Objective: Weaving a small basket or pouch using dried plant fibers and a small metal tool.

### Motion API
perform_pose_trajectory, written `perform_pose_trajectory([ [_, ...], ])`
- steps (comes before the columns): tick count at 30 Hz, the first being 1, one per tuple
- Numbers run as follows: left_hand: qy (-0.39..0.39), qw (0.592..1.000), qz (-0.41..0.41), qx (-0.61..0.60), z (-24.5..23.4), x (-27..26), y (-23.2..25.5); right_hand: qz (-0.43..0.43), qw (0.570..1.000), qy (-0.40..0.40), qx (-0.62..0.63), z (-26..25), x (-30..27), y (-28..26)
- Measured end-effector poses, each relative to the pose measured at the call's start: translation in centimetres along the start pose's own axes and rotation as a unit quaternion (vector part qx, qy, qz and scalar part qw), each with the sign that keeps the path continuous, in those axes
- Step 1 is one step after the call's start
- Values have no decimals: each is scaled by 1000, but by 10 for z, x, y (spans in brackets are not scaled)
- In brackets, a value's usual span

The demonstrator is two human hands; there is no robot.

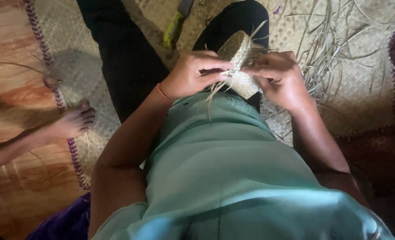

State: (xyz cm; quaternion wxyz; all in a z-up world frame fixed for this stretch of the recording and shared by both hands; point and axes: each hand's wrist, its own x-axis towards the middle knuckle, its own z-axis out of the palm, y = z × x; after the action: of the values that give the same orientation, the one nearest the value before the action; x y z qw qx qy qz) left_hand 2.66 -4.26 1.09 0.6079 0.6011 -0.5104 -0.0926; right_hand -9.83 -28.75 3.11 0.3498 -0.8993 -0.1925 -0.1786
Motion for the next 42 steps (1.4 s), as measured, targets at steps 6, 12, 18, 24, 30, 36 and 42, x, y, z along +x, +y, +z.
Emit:
perform_pose_trajectory([
  [6,-28,999,43,-6,-1,6,1,15,1000,-15,3,-2,4,-8],
  [12,25,999,-33,-4,16,7,7,52,994,-56,-76,-1,2,-16],
  [18,29,997,-60,27,20,-6,-2,64,994,-50,-76,3,-4,-11],
  [24,118,988,-100,-24,31,-20,-24,-19,998,-8,-63,7,-4,-1],
  [30,121,992,-14,20,28,-16,-3,-14,999,-7,-36,6,-5,-1],
  [36,98,975,115,161,27,-23,-26,-22,999,-3,-29,9,-10,8],
  [42,100,945,146,275,29,-24,-19,-24,999,3,-29,7,-5,-1],
])
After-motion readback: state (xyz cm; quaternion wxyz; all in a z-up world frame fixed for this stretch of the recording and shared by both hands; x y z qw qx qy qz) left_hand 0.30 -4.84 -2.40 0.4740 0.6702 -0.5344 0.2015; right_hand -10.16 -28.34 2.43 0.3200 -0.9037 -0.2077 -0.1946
